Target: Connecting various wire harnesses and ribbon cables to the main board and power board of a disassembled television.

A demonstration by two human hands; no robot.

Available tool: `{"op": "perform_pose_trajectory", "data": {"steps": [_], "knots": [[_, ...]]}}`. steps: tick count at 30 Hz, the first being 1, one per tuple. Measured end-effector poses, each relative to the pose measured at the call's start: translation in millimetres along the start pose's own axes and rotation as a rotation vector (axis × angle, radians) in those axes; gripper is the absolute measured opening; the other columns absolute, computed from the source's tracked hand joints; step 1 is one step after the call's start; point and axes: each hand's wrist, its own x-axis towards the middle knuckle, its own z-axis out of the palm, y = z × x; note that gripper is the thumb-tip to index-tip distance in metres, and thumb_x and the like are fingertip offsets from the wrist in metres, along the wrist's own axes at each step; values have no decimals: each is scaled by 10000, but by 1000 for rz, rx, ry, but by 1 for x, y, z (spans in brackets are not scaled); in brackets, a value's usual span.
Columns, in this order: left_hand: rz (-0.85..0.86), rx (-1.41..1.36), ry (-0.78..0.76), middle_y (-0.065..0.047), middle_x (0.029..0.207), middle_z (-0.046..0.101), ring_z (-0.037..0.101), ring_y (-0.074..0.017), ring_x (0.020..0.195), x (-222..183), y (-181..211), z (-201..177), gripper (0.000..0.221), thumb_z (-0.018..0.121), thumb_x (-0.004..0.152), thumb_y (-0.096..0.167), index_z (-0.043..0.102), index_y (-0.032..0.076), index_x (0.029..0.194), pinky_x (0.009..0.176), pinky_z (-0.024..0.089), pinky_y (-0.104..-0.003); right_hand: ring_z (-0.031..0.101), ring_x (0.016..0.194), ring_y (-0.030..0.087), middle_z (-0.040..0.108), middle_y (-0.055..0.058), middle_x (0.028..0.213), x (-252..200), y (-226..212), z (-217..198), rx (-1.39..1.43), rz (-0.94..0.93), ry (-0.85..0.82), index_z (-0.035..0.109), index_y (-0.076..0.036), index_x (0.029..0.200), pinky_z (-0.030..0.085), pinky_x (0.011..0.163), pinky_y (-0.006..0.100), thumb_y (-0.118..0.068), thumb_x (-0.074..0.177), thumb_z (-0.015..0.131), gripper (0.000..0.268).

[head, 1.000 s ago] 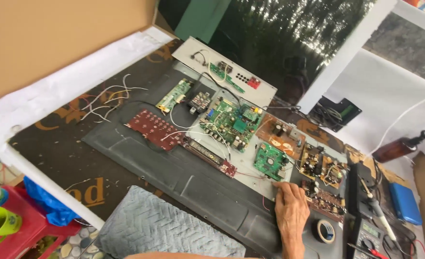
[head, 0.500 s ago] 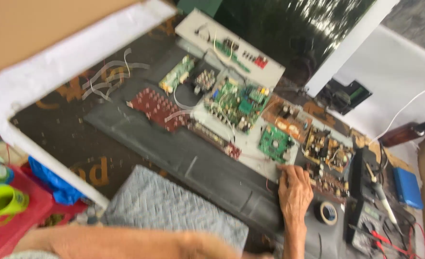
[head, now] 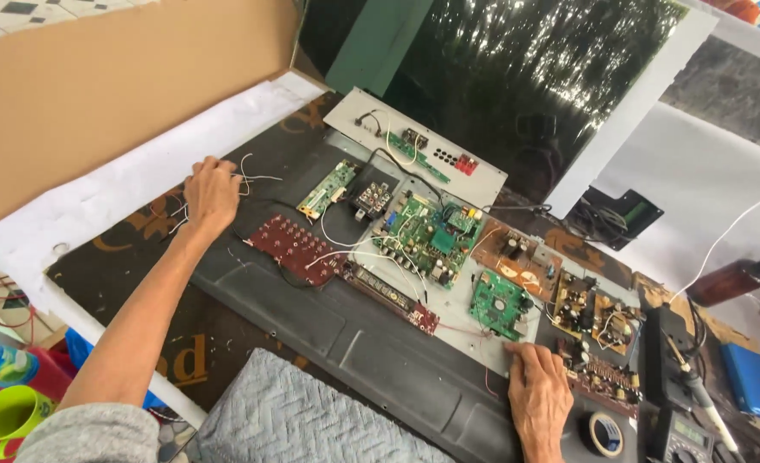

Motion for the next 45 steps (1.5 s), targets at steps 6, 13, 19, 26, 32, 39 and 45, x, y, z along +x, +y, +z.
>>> {"op": "perform_pose_trajectory", "data": {"steps": [6, 13, 19, 26, 32, 39, 45], "knots": [[-122, 193, -85, -179, 1130, 681, 597, -410, 1074, 9, -61, 39, 221, 640, 1045, 201, 761, 22, 995, 899, 469, -547, 623, 960, 175, 695, -103, 1020, 0, 2, 5, -46, 10, -22, 724, -321, 1077, 535, 766, 342, -179, 983, 626, 197], [-90, 332, -37, -126, 891, 721, 662, -353, 940, 17, -74, 44, 126, 781, 918, 158, 716, 55, 888, 804, 506, -455, 620, 991, 191, 704, -122, 1052, -3, 13, 19, -74, -17, 15, 740, -327, 1064, 538, 891, 360, -159, 960, 626, 228], [-163, 231, -134, -182, 743, 622, 575, -384, 790, 19, -65, 30, 210, 476, 907, -80, 576, -17, 733, 720, 464, -502, 621, 1034, 213, 702, -114, 1098, -3, 13, 18, -80, 12, -32, 738, -336, 1084, 546, 897, 399, -176, 981, 599, 236], [-424, -362, 0, -194, 864, 682, 616, -324, 760, 28, -28, -32, 249, 363, 872, -110, 605, -48, 876, 641, 475, -480, 631, 968, 177, 690, -117, 1023, -1, 1, 7, -56, -38, 50, 738, -322, 1052, 527, 835, 336, -104, 937, 657, 259], [-71, -543, 325, -156, 848, 764, 755, -233, 829, 53, -57, -5, 292, 516, 858, -174, 776, -42, 857, 665, 611, -276, 635, 987, 175, 688, -99, 1034, -2, 1, 5, -58, -4, -1, 728, -322, 1085, 538, 736, 349, -132, 979, 625, 241], [-187, -799, 191, -51, 763, 724, 665, -99, 631, 48, -24, -48, 211, 590, 818, -12, 765, 52, 917, 624, 592, -224, 630, 958, 177, 684, -93, 995, -2, -2, 2, -16, -23, 19, 733, -309, 1051, 526, 761, 344, -103, 950, 644, 246], [-259, -908, 112, -25, 774, 707, 657, -85, 596, 46, -13, -72, 130, 636, 821, 4, 724, 74, 887, 625, 589, -191, 636, 989, 185, 694, -75, 1029, -1, -2, 0, -10, -6, -10, 735, -297, 1073, 527, 758, 351, -122, 965, 630, 231]]}}
